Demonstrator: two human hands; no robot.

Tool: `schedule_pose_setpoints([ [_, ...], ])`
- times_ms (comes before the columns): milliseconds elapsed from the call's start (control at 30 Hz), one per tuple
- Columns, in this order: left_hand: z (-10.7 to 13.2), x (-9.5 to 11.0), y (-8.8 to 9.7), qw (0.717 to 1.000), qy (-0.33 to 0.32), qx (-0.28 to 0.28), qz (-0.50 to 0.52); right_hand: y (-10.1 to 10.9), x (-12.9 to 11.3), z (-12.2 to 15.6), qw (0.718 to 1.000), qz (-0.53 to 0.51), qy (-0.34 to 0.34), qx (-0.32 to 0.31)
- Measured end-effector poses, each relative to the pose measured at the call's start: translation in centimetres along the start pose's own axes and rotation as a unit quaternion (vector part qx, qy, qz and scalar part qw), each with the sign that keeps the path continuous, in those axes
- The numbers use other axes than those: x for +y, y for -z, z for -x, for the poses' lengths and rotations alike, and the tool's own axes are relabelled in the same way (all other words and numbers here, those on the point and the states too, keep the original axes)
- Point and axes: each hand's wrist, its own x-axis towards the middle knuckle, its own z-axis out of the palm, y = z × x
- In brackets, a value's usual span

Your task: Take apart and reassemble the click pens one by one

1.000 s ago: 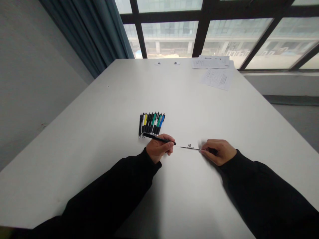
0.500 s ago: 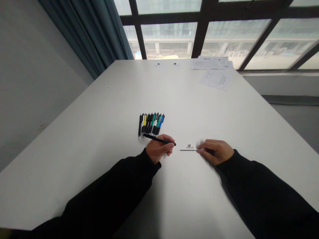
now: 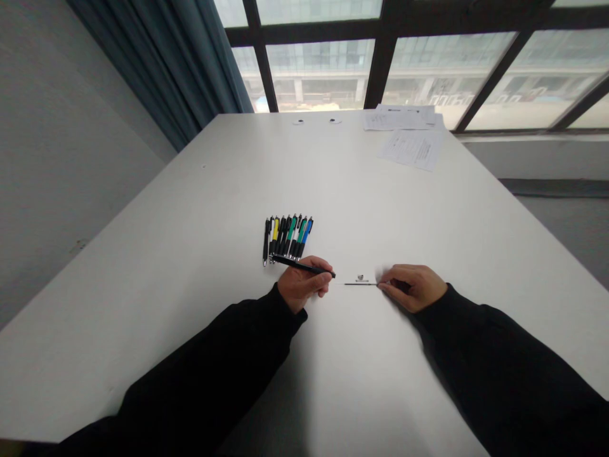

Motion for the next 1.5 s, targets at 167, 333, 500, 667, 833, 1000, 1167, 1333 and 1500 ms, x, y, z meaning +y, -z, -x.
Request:
schedule_pose_setpoints([
  [167,0.0,-0.1,0.0,1.0,0.002,0.005,-0.003,0.0,-0.1,-0.1,1.0,-0.005,-0.003,0.007],
  [333,0.0,-0.1,-0.1,1.0,-0.009,0.007,-0.007,0.1,0.0,-0.1,1.0,-0.007,-0.011,0.001],
  [500,-0.1,0.0,0.0,1.0,-0.008,0.005,-0.005,0.2,0.0,-0.1,1.0,-0.003,-0.004,0.004],
  [667,-0.2,-0.3,0.2,1.0,-0.005,0.001,-0.011,0.2,-0.1,-0.2,1.0,0.003,0.001,0.014],
  [833,-0.1,-0.3,0.3,1.0,-0.01,-0.001,-0.02,0.3,0.1,-0.1,1.0,0.001,0.0,0.011],
  [1000,0.1,0.1,-0.1,0.999,-0.011,-0.008,-0.04,0.3,-1.3,0.0,0.997,-0.029,0.013,0.075],
  [1167,0.7,-0.1,-0.9,0.997,-0.038,-0.051,-0.044,-1.6,-6.0,0.1,0.958,-0.282,-0.03,0.054],
  [1333,1.1,-0.7,-1.2,0.992,-0.079,-0.062,-0.079,-3.8,-8.6,0.0,0.855,-0.497,-0.138,0.047],
  [1500,1.4,-0.3,-1.5,0.986,-0.059,-0.074,-0.134,-3.4,-8.0,0.3,0.865,-0.48,-0.136,0.05],
])
